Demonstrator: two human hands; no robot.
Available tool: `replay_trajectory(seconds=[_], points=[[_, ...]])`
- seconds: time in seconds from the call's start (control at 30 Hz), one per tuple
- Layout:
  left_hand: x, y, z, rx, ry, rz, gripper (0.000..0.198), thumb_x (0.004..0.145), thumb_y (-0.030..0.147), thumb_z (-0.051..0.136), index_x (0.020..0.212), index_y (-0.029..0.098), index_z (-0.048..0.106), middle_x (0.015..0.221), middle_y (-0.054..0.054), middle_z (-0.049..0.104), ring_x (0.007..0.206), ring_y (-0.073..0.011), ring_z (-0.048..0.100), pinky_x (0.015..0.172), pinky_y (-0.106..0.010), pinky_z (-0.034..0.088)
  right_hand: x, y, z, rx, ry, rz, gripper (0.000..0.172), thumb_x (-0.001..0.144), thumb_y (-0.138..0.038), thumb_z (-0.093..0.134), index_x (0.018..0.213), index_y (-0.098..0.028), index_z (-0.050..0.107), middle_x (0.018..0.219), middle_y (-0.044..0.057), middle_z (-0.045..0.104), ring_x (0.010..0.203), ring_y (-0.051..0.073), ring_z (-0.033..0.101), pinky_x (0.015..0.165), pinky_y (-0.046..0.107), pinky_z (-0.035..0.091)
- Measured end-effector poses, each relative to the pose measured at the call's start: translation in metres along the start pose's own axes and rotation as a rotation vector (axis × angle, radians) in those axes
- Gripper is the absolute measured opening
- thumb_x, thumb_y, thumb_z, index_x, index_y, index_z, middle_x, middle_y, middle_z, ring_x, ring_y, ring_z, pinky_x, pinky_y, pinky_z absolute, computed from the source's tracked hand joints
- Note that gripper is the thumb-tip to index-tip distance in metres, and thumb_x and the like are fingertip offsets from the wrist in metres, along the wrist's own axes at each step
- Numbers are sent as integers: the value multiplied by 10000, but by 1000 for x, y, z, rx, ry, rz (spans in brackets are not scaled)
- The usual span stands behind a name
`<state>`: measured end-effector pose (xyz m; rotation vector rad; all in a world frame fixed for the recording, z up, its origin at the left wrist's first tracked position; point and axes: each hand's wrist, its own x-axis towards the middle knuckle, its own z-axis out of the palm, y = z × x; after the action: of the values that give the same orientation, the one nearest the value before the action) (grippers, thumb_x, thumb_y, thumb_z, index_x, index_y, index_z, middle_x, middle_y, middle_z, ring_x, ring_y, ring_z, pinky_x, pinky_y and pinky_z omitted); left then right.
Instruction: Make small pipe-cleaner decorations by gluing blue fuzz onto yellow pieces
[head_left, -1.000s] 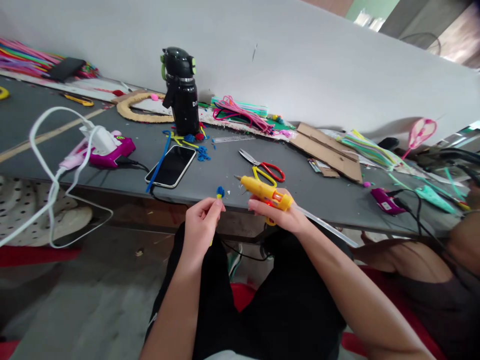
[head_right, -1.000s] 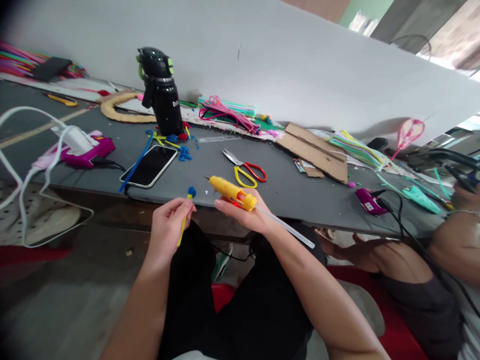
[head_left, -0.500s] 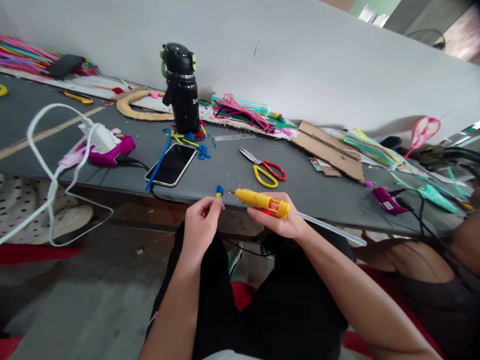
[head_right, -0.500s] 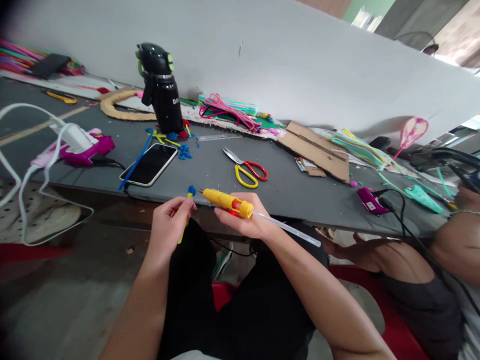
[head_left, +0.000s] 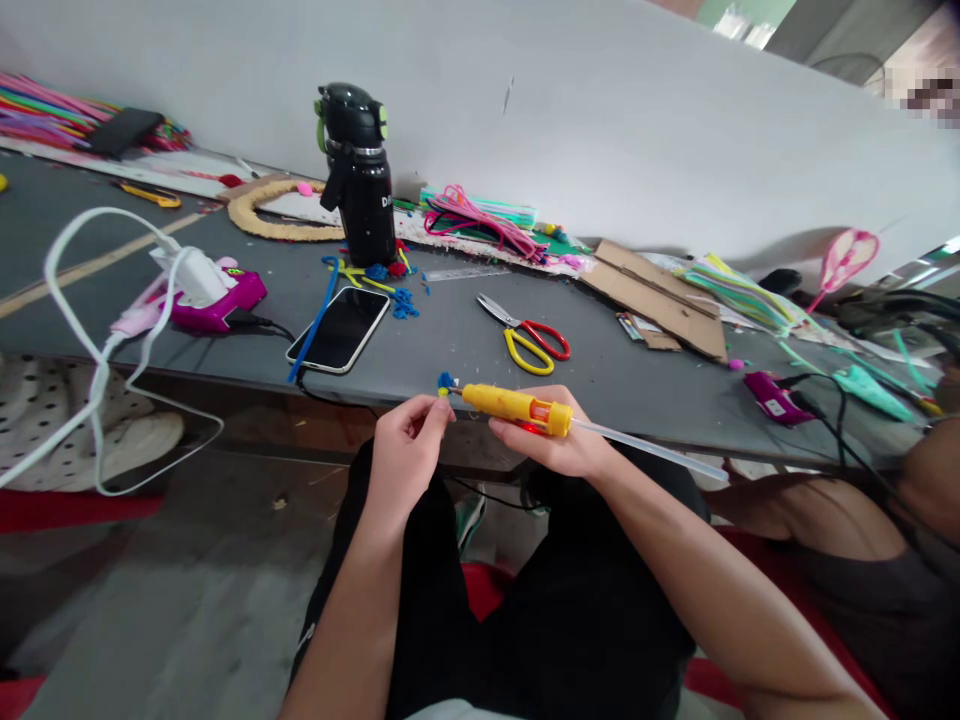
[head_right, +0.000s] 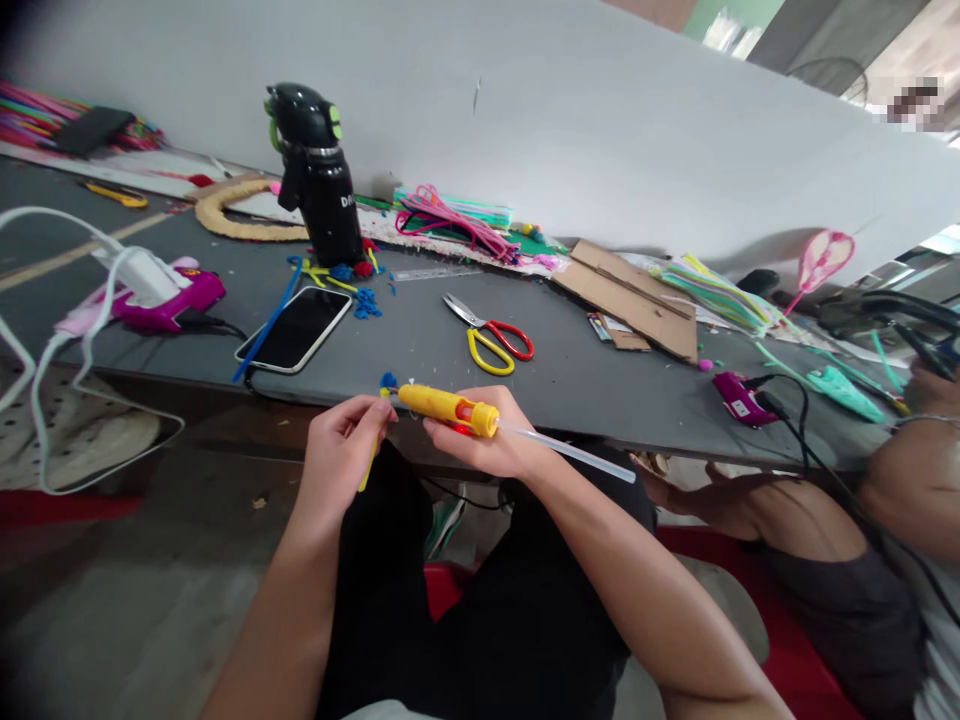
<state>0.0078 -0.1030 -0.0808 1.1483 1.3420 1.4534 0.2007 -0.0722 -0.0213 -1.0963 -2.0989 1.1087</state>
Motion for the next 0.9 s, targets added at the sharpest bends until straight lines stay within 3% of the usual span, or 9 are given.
replay_trajectory(seconds=[0.9], points=[[-1, -1, -1, 23, -33, -13, 290, 909, 392, 616, 726, 169, 658, 590, 19, 502, 536, -96, 418, 486, -224, 302, 2, -5, 1, -64, -15, 79, 351, 818, -377, 648, 582, -189, 469, 525, -30, 402, 494, 85, 335, 473, 268, 265]])
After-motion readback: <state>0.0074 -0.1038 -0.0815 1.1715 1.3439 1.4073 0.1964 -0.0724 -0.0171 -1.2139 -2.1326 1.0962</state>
